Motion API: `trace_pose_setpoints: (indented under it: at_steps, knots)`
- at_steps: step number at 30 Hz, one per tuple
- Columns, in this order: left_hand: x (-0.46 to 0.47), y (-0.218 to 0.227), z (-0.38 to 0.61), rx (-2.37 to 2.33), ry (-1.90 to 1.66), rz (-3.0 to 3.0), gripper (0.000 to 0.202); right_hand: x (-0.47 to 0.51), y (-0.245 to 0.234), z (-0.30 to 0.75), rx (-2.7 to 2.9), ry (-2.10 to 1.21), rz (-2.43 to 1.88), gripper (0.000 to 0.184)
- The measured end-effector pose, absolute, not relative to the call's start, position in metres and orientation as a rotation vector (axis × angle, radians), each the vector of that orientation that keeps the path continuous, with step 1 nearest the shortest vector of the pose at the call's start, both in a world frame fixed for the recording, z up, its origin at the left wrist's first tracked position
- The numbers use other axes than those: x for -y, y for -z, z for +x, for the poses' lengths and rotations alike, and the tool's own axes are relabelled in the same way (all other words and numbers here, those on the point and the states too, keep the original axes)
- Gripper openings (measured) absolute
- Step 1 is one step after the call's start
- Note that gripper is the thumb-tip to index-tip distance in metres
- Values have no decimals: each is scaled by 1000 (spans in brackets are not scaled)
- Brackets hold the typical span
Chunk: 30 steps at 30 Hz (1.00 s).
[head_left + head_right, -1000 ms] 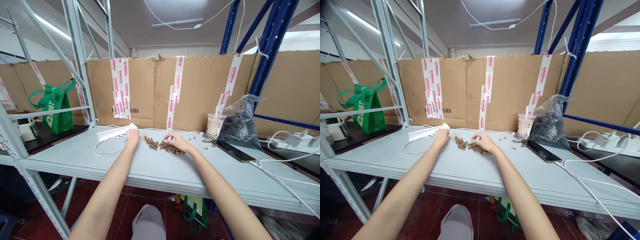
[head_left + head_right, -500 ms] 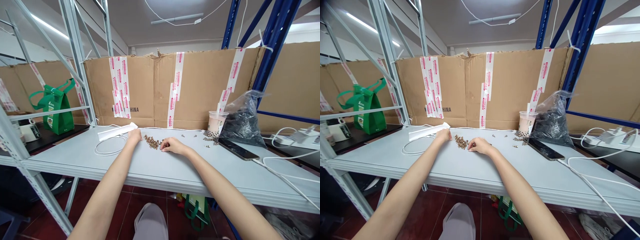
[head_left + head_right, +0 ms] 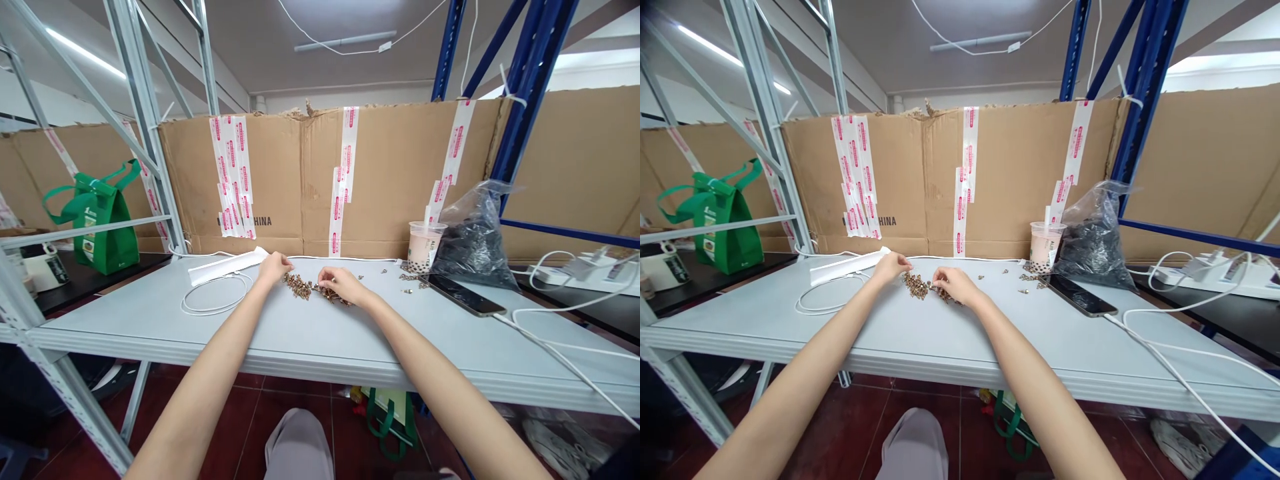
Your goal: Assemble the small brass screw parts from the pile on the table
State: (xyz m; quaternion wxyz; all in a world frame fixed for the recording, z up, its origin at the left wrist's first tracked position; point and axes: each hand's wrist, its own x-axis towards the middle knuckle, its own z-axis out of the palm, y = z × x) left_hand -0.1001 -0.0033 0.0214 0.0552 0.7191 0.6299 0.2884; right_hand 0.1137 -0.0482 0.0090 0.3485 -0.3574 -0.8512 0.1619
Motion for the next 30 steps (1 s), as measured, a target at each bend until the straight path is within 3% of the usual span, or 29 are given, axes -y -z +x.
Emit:
trace_pose_setpoints:
  at_steps: [3, 7, 12, 19, 30]
  knots:
    - [5, -18, -76, -1303, -992, 2149, 21, 49, -18, 119, 2004, -500, -917, 7]
    - [15, -16, -51, -1038, -1045, 2055, 24, 49, -22, 124, 1868, -593, -886, 11]
    - [27, -21, -46, -965, -1124, 1957, 23, 49, -20, 123, 1857, -636, -915, 5]
    - [35, -25, -44, -943, -1067, 1977, 27, 49, -23, 125, 1884, -223, -853, 7]
    - [34, -19, -39, -989, -1132, 1866, 22, 51, -22, 122, 1843, -338, -861, 12]
